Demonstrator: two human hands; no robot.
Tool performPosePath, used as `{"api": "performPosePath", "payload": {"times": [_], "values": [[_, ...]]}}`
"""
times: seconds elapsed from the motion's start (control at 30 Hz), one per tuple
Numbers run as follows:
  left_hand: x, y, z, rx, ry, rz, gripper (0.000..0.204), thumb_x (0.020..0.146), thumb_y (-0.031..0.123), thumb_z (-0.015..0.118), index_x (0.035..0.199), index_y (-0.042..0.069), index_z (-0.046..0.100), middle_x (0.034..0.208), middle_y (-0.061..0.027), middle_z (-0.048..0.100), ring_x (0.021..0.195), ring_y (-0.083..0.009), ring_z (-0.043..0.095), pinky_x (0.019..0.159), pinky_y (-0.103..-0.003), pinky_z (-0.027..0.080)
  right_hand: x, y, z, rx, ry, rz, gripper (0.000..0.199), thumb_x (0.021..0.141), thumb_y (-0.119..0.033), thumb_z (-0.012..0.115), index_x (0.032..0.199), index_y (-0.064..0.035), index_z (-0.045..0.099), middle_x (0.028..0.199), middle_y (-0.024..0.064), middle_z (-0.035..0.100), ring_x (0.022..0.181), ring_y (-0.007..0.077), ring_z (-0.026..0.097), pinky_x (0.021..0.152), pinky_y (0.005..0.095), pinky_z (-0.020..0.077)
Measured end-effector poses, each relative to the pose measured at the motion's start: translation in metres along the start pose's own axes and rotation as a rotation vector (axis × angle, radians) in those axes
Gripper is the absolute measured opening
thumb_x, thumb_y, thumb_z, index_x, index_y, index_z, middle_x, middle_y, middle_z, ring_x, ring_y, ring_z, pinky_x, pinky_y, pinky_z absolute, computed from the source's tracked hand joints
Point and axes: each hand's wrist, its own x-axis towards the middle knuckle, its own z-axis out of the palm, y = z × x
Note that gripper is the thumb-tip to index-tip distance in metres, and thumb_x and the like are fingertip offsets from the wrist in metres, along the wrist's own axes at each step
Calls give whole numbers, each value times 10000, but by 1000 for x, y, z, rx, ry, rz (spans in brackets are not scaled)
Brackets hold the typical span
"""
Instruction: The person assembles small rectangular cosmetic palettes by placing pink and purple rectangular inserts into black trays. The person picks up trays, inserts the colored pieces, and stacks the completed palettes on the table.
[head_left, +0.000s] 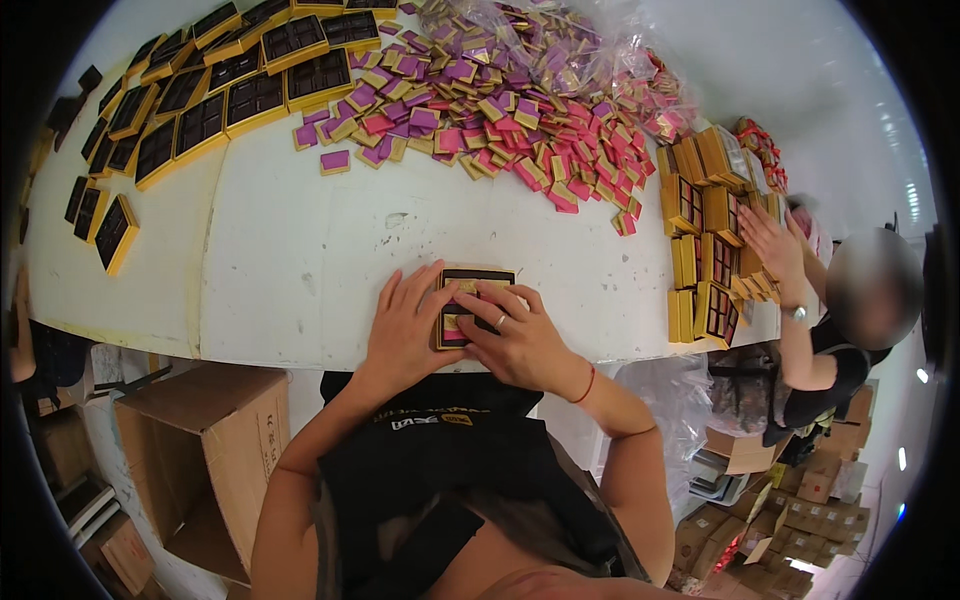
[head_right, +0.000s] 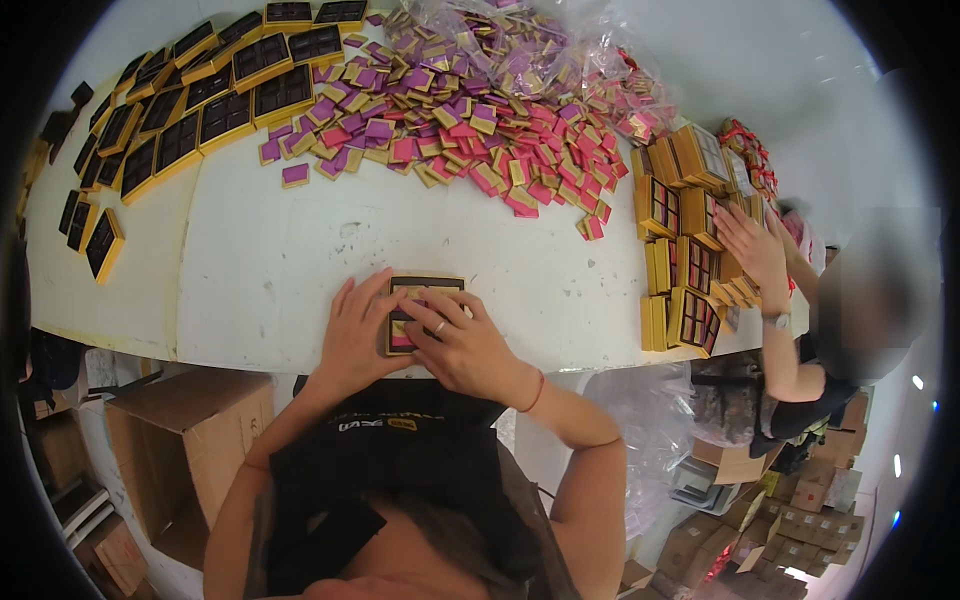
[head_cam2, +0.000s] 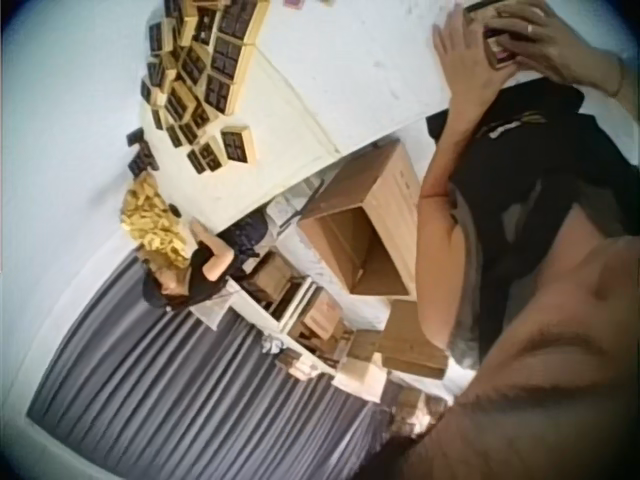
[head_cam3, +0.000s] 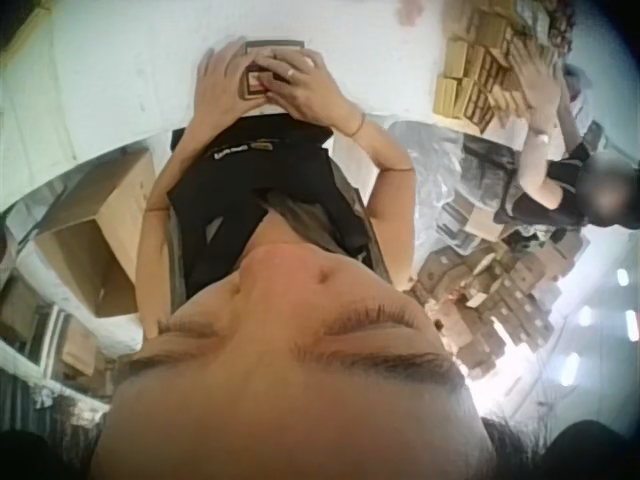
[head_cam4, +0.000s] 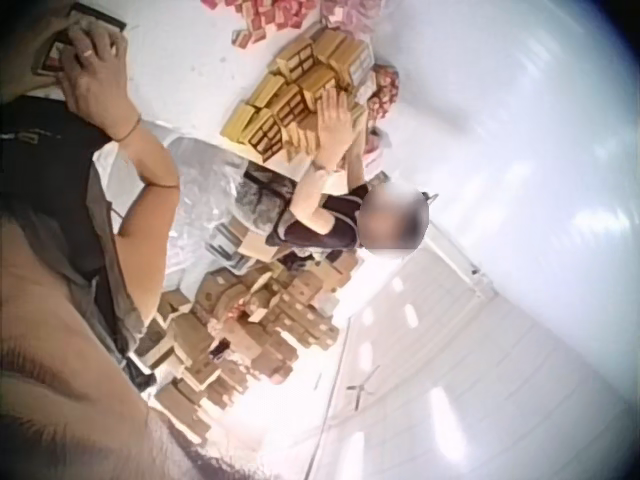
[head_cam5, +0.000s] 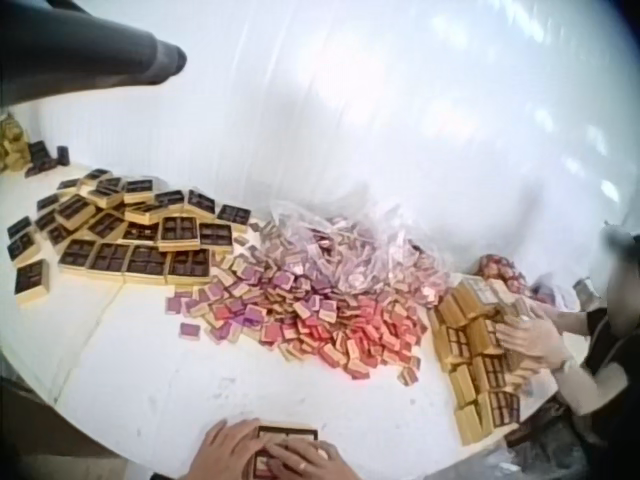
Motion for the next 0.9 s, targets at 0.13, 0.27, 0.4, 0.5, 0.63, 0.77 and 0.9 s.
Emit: {"api": "performPosePath", "payload": {"times": [0.13, 0.27, 0.4, 0.5, 0.63, 0.77, 0.9], "values": [[5, 11, -18, -51, 37, 2, 821, 657, 415, 851, 1331, 83, 518, 1477, -128, 411, 1352, -341, 399, 1151, -536, 247, 31, 56, -14, 117, 225, 40, 208, 790, -85, 726, 995, -95, 699, 1174, 64, 652, 1077, 290, 593, 909, 420, 432], [49, 61, -88, 274, -81, 400, 591, 781, 290, 731, 1301, 82, 544, 1392, -151, 490, 1276, -336, 473, 1050, -511, 380, 97, 173, -26, -138, 529, 226, 207, 799, -69, 693, 1004, -38, 687, 1015, 137, 693, 939, 343, 620, 809, 421, 498], [70, 164, -129, 300, -300, 648, 334, 825, 230, 604, 1116, 70, 624, 1220, -150, 591, 1002, -275, 597, 619, -326, 537, 124, 239, -10, -415, 296, 380, 270, 786, -131, 701, 1039, -37, 685, 1002, 165, 687, 977, 362, 630, 824, 452, 512], [74, 201, -137, 257, -266, 748, 373, 807, 180, 596, 1130, 3, 649, 1109, -209, 626, 934, -272, 624, 548, -359, 518, 123, 240, -11, -249, 356, 443, 328, 768, -171, 715, 1070, -46, 681, 988, 168, 684, 934, 365, 644, 796, 454, 522], [69, 214, -121, 193, -248, 856, 409, 806, 157, 582, 1153, -47, 655, 1014, -212, 659, 854, -278, 638, 531, -389, 509, 74, 166, -36, 80, 491, 470, 375, 794, -147, 777, 1133, -45, 652, 834, 64, 649, 742, 143, 619, 679, 284, 503], [55, 209, -115, -177, -241, 808, 215, 775, 195, 608, 861, 10, 676, 806, -102, 634, 700, -238, 624, 551, -379, 515, 15, 101, -8, 647, 227, 588, 151, 852, -120, 769, 921, -47, 656, 779, -43, 622, 638, -4, 487, 568, 176, 391], [43, 224, -100, -121, -426, 938, 339, 805, 189, 587, 1048, -23, 690, 885, -136, 667, 768, -286, 642, 550, -392, 531, -29, 17, 19, 911, 420, 742, 210, 864, -56, 753, 1037, -31, 636, 866, -24, 645, 708, -1, 490, 602, 175, 406]]}}
